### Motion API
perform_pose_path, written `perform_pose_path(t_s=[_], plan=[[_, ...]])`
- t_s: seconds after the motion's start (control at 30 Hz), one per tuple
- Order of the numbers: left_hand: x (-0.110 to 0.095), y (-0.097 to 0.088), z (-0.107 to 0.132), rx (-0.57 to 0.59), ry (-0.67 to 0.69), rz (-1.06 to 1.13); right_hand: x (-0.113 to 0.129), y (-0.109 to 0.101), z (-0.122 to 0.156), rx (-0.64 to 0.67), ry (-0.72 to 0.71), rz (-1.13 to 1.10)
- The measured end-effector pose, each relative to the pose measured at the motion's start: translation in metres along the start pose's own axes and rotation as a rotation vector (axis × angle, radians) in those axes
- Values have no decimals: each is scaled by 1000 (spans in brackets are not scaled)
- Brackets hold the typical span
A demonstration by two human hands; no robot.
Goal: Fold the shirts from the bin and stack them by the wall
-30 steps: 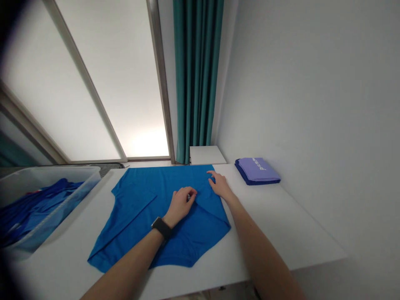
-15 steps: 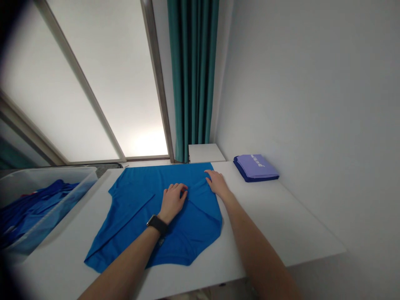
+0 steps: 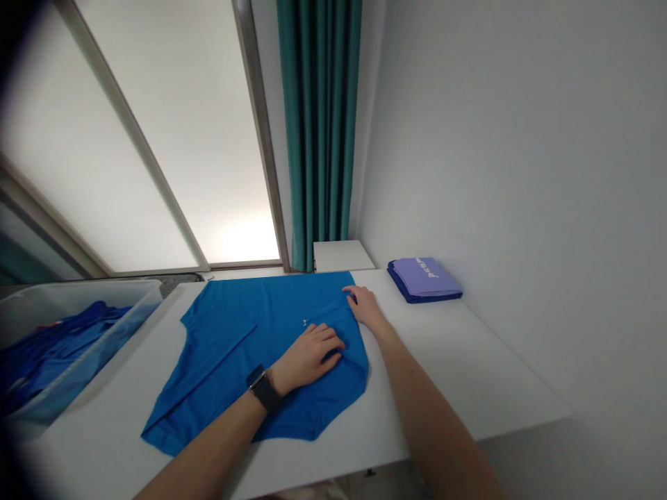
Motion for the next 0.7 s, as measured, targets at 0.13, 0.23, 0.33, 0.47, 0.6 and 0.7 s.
perform_pose_path(t_s=[0.13,0.23,0.33,0.47,0.6,0.7], plan=[[-1,5,1,18,20,-25,1,4,2,1,-21,21],[-1,8,1,32,30,-53,-1,5,2,3,-26,28],[-3,6,1,45,38,-75,-2,5,3,6,-23,20],[-6,2,-3,65,60,-137,-1,3,2,8,-9,-6],[-13,-1,-12,91,121,-210,0,0,2,7,15,-48],[-19,0,-20,98,211,-222,-1,-4,2,3,38,-94]])
Point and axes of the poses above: each hand's wrist, its own z-axis away from the middle knuckle, its own y-axis out of the palm, x = y × z, the point moved 2 cm from there along -z, towards the middle knuckle, and after that the axes turned 10 degrees about -x, right-handed, at the moved point
